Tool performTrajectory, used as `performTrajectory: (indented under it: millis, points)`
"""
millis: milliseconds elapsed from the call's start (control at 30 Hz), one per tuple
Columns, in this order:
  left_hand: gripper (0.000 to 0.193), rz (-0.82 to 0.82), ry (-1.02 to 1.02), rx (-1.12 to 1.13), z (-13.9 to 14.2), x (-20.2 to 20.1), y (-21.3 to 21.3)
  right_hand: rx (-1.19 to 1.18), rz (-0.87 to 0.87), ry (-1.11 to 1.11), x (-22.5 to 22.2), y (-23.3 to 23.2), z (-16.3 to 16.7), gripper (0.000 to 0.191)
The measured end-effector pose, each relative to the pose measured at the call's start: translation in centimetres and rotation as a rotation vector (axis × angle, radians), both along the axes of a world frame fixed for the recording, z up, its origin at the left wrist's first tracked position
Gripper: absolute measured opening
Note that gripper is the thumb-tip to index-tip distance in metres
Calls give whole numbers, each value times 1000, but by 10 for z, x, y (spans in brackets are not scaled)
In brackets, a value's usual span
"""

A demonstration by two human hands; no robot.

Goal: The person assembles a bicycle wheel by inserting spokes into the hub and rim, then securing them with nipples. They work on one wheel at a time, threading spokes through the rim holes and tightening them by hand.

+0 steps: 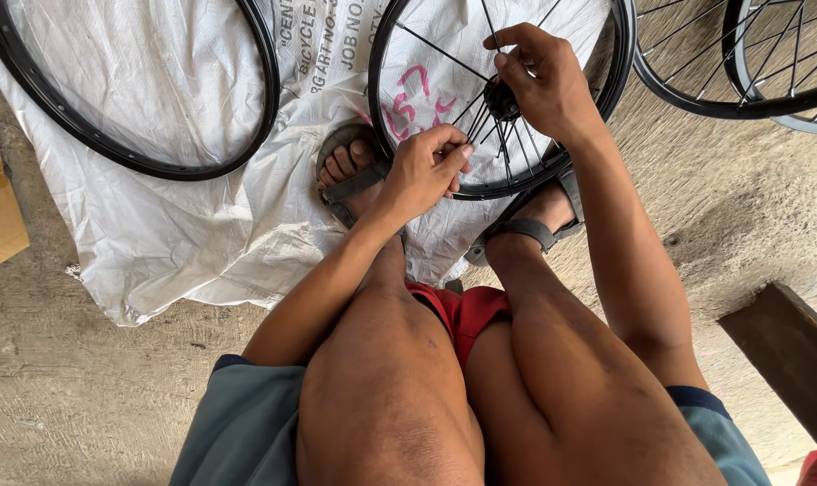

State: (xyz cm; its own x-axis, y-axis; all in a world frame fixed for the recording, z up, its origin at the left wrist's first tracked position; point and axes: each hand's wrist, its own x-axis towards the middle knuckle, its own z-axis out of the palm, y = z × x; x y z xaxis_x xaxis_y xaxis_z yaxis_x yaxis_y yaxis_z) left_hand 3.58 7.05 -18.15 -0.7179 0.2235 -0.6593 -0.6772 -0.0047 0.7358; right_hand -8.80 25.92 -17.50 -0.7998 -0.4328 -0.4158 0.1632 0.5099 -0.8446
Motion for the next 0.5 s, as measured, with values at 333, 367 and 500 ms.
performTrajectory:
  millis: [333,367,500]
  points:
    - [12,-76,71,-55,-3,3,-14,269,587,696,43,-30,61,29]
    - [11,-62,44,-62,-3,4,-17,300,625,676,46,-33,59,29]
    - [16,-46,-21,-20,-2,11,-31,380,713,593,45,-32,50,22]
